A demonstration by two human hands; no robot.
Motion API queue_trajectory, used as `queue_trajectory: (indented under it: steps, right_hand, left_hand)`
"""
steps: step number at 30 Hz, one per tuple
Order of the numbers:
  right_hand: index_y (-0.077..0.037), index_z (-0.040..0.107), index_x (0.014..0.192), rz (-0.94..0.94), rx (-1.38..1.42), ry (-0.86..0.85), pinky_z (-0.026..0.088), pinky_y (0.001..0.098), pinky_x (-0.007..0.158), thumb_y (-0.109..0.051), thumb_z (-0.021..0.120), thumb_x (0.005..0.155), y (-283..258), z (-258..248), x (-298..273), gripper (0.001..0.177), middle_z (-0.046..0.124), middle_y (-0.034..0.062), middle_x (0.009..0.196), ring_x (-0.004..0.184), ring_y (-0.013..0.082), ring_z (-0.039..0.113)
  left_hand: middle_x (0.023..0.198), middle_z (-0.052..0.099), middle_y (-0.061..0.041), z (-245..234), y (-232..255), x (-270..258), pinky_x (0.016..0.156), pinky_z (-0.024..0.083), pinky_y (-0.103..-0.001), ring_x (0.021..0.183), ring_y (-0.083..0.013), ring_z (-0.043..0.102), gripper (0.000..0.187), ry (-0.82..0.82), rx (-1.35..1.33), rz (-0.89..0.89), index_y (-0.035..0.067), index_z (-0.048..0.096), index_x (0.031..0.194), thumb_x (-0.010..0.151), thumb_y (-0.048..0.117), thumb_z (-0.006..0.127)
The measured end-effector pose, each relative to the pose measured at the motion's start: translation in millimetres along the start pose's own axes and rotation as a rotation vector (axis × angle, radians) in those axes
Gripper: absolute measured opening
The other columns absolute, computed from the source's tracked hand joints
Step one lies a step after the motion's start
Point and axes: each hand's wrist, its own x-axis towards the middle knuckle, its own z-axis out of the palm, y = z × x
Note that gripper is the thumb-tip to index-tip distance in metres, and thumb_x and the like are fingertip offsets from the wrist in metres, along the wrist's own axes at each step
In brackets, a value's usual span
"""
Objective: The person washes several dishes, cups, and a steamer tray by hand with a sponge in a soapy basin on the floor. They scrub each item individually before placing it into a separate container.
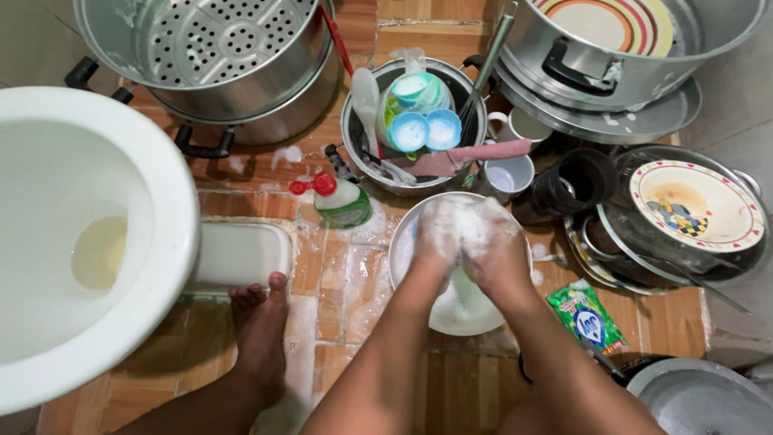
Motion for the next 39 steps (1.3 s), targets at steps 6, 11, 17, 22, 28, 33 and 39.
queue_trajectory:
  steps: [6, 11, 17, 22, 28, 33, 39]
  right_hand:
    - [-0.002, 0.072, 0.097, 0.232, 0.103, -0.095, 0.057, 0.0375, 0.072, -0.012, 0.074, 0.083, 4, -9, 7, 0.017, 0.075, 0.0154, 0.092, 0.084, 0.0306, 0.073]
    - [-0.009, 0.062, 0.108, 0.94, 0.546, 0.037, 0.061, 0.0331, 0.062, -0.008, 0.068, 0.087, 0, -26, 22, 0.022, 0.072, 0.0099, 0.094, 0.079, 0.023, 0.072]
    - [0.001, 0.066, 0.117, 0.437, 0.483, -0.035, 0.056, 0.0393, 0.068, -0.017, 0.071, 0.084, -20, -21, 14, 0.037, 0.072, 0.0194, 0.104, 0.085, 0.0287, 0.069]
    - [0.002, 0.069, 0.114, 0.081, -0.246, 0.035, 0.053, 0.0459, 0.086, -0.022, 0.073, 0.083, -20, 4, 6, 0.039, 0.067, 0.0289, 0.121, 0.103, 0.0456, 0.066]
    - [0.002, 0.066, 0.116, 0.381, 0.254, -0.144, 0.053, 0.0433, 0.091, -0.023, 0.07, 0.087, -2, 13, -4, 0.039, 0.073, 0.0218, 0.113, 0.104, 0.037, 0.069]
    - [0.008, 0.062, 0.117, 0.016, -0.012, 0.034, 0.052, 0.0435, 0.081, -0.015, 0.071, 0.084, -9, 6, 3, 0.042, 0.07, 0.0227, 0.102, 0.091, 0.0351, 0.066]
    - [-0.003, 0.064, 0.115, 0.451, 0.397, 0.318, 0.056, 0.0378, 0.07, -0.013, 0.053, 0.103, -20, 0, 15, 0.019, 0.07, 0.0136, 0.095, 0.08, 0.0247, 0.068]
  left_hand:
    - [0.1, 0.072, -0.007, 1, -3, -15, 0.073, 0.055, -0.034, 0.087, -0.0207, 0.067, 0.035, -0.006, 0.45, 0.686, 0.014, 0.072, 0.117, 0.109, 0.04, 0.05]
    - [0.068, 0.065, -0.003, -41, 20, -15, 0.038, 0.037, -0.025, 0.046, -0.0127, 0.052, 0.051, -0.188, -0.361, -0.3, 0.012, 0.069, 0.104, 0.103, 0.059, 0.049]
    - [0.07, 0.065, -0.001, -38, 10, -4, 0.037, 0.034, -0.023, 0.048, -0.0104, 0.053, 0.05, -0.232, -0.465, -0.315, 0.012, 0.064, 0.101, 0.104, 0.059, 0.05]
    - [0.111, 0.066, 0.0, -14, -37, 5, 0.077, 0.052, -0.027, 0.093, -0.0091, 0.062, 0.031, -0.187, -0.238, 0.345, 0.01, 0.061, 0.125, 0.103, 0.03, 0.051]
    - [0.105, 0.068, -0.01, -16, -40, 36, 0.081, 0.056, -0.032, 0.089, -0.0181, 0.065, 0.031, -0.171, -0.403, 0.211, 0.001, 0.063, 0.116, 0.104, 0.027, 0.053]
    - [0.107, 0.064, -0.007, -1, -22, 7, 0.073, 0.052, -0.029, 0.085, -0.0153, 0.062, 0.03, -0.111, -0.511, 0.023, 0.006, 0.064, 0.12, 0.109, 0.033, 0.056]
    - [0.106, 0.066, -0.007, -6, 6, -10, 0.06, 0.053, -0.038, 0.08, -0.0241, 0.064, 0.027, 0.048, -0.735, -0.219, 0.017, 0.057, 0.124, 0.101, 0.029, 0.05]
